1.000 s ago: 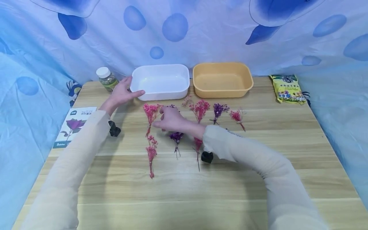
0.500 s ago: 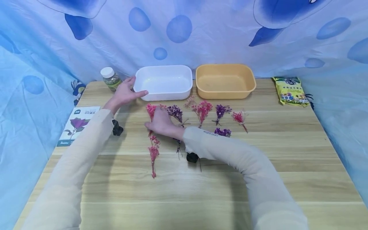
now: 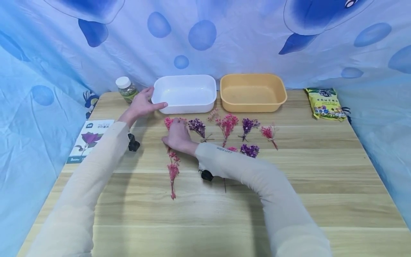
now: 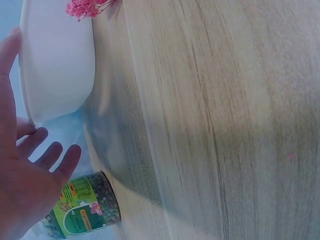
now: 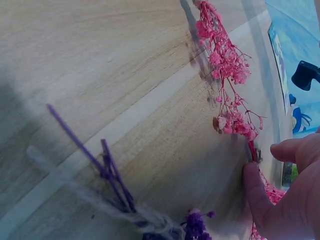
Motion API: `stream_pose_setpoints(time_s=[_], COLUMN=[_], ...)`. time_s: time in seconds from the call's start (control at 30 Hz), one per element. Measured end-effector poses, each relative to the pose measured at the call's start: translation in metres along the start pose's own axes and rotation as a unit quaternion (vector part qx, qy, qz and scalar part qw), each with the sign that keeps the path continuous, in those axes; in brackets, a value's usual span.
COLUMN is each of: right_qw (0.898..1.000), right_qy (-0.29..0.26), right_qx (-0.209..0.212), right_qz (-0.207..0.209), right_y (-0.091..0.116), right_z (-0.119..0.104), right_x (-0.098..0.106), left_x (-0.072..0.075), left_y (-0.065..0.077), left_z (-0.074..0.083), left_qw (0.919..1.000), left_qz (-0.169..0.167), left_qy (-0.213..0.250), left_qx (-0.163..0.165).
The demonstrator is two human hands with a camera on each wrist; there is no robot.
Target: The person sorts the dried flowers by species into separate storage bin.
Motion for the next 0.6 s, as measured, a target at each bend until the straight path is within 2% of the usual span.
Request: stream_pose_setpoints(time_s=[0.2, 0.6], right_qw=[1.000, 1.000], right_qy=[0.004, -0.007], right_qx=[-0.014, -0.016], right_qz=[-0.010, -0.007], right_y=[-0.0021, -0.0006], right_z=[0.0013, 0.0029], right_x=[-0.0044, -0.0034], left_x=[0.0002, 0.0004], left_y=[0.0010, 0.0017], left_z=[0.0008, 0.0015], left_qw=[1.0000, 1.0000], left_qz=[-0.001, 0.002], left_qy=[0.004, 0.003], left_qx=[0.006, 0.001])
Point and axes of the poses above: each hand's wrist, its own y-axis away from the middle knuckle, its own x-axis out of the back of the hand, z = x × y, the point moved 1 cm from there along -y, towards the middle knuckle, and after that the axes turned 7 degrees about y, right-handed, at the moved point
